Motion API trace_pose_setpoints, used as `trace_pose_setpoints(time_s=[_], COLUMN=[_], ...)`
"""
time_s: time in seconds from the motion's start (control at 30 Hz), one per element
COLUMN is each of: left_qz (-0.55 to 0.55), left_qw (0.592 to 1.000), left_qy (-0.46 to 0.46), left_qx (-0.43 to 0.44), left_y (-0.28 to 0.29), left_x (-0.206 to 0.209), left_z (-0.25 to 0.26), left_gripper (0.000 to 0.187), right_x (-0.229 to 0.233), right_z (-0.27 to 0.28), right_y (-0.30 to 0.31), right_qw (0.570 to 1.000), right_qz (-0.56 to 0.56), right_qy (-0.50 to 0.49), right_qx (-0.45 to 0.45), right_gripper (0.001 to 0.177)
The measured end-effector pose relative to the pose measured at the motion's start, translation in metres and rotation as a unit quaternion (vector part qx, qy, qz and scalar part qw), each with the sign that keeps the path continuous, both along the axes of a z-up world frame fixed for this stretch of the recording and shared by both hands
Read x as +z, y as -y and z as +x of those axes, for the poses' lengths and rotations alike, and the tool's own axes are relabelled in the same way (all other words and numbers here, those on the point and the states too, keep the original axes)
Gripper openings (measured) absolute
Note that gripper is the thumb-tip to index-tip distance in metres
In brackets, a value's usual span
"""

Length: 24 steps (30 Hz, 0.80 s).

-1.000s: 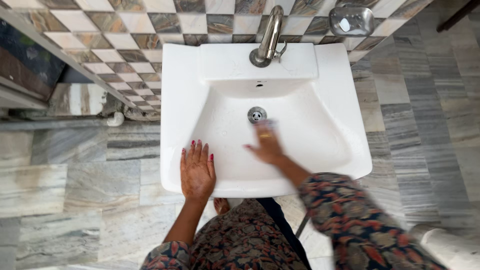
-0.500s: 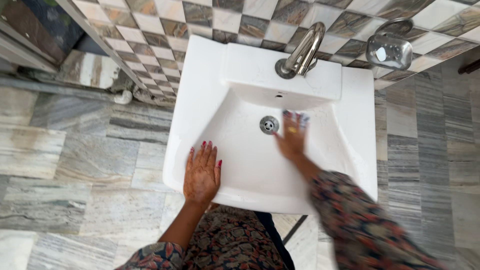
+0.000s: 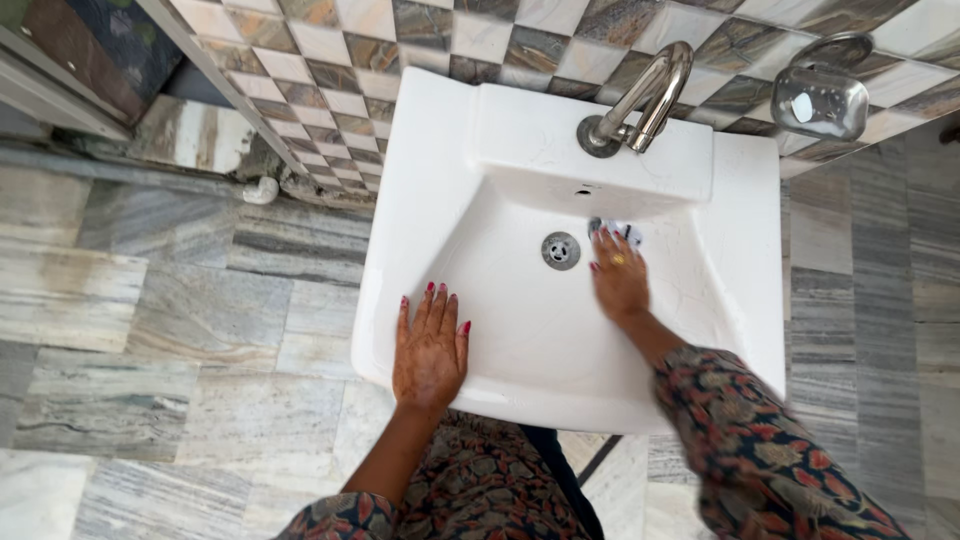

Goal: The person scrubs the interior and rim of a white bathroom sink using a cloth, then rinses the cloth under running water from the faucet. The person continues to wipe the sink basin and faucet area thoroughly.

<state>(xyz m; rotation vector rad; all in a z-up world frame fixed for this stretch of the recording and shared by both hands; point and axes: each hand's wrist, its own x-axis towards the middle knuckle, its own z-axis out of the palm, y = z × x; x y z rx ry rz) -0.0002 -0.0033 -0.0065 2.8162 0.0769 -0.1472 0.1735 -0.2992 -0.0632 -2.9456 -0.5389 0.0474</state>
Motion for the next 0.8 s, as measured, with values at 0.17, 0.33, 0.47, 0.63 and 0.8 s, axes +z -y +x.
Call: trace_pose_setpoints(time_s=[0.17, 0.33, 0.47, 0.63, 0.8], left_qz=[-0.032, -0.005, -0.007, -0.031, -0.027], left_qw=[0.999, 0.999, 0.999, 0.996, 0.998], left_qy=[0.043, 0.053, 0.05, 0.082, 0.055], left_qx=[0.01, 0.004, 0.011, 0.021, 0.017], left_y=[-0.003, -0.001, 0.005, 0.001, -0.001], left_x=[0.003, 0.011, -0.002, 0.0, 0.003], left_z=[-0.004, 0.003, -0.011, -0.003, -0.003], left_gripper=[0.056, 0.056, 0.056, 0.055, 0.055], right_x=[-0.039, -0.03, -0.046, -0.048, -0.05], right_z=[-0.047, -0.025, -0.017, -0.024, 0.0], right_y=[-0.017, -0.012, -0.003, 0.009, 0.011], right_qw=[0.996, 1.0, 0.998, 0.997, 0.992], right_qz=[-0.008, -0.002, -0.06, -0.076, -0.116], right_qy=[-0.089, -0.001, 0.002, -0.016, -0.011], right_qx=[-0.022, 0.015, -0.019, 0.029, 0.04], right_gripper=[0.054, 0.057, 0.056, 0.054, 0.053])
